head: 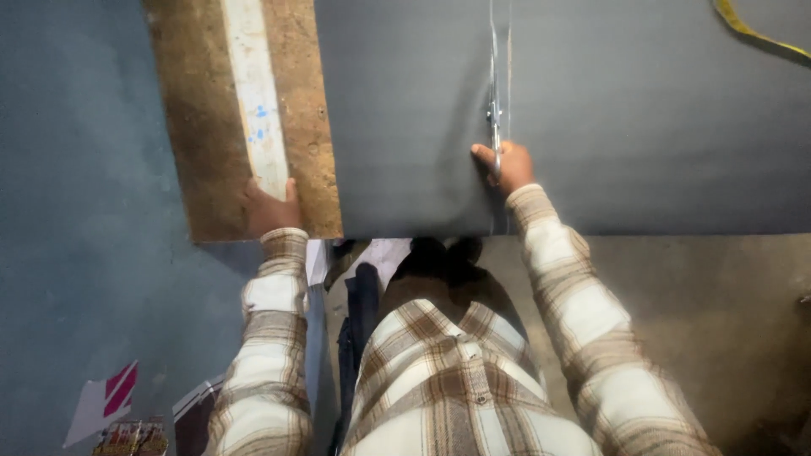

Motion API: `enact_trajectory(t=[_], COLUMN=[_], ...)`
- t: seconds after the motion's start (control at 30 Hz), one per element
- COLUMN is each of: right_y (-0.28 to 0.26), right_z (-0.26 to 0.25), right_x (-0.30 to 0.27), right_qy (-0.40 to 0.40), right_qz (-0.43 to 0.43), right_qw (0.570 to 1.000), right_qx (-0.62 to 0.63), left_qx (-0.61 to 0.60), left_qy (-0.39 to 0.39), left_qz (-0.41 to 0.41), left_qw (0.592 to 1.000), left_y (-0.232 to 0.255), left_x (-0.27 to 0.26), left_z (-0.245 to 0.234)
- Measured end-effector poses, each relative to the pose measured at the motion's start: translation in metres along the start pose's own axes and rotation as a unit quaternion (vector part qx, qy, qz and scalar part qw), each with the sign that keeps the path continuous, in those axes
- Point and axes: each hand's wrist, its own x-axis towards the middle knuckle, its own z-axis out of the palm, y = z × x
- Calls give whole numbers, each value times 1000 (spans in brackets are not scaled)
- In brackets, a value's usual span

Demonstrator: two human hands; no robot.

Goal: The person measures a large piece of dark fabric using a yellow tape measure and marks it with a white chalk. They then use a long wooden ruler to draw a straight line across the fabric. Finally, they cut the fabric along the marked line using a pair of scissors.

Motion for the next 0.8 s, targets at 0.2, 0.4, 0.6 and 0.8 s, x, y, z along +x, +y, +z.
enact_trajectory(t=[0.2,0.4,0.6,0.8], right_y=[-16,-15,-1,-25], right_z=[-3,0,6,1], right_x=[-14,-12,-3,22], right_qy=[-14,-14,-28,-51], right_qz=[11,19,38,55], right_qw=[1000,999,998,994], right_qx=[18,22,49,74], left_qx=[-149,-247,-134,-149], left_qy=[-22,20,0,33], left_qz=[98,191,139,146], left_qw=[984,950,981,977], left_y=[139,268,292,291], left_x=[-2,-3,-19,-20], left_z=[-17,9,8,13])
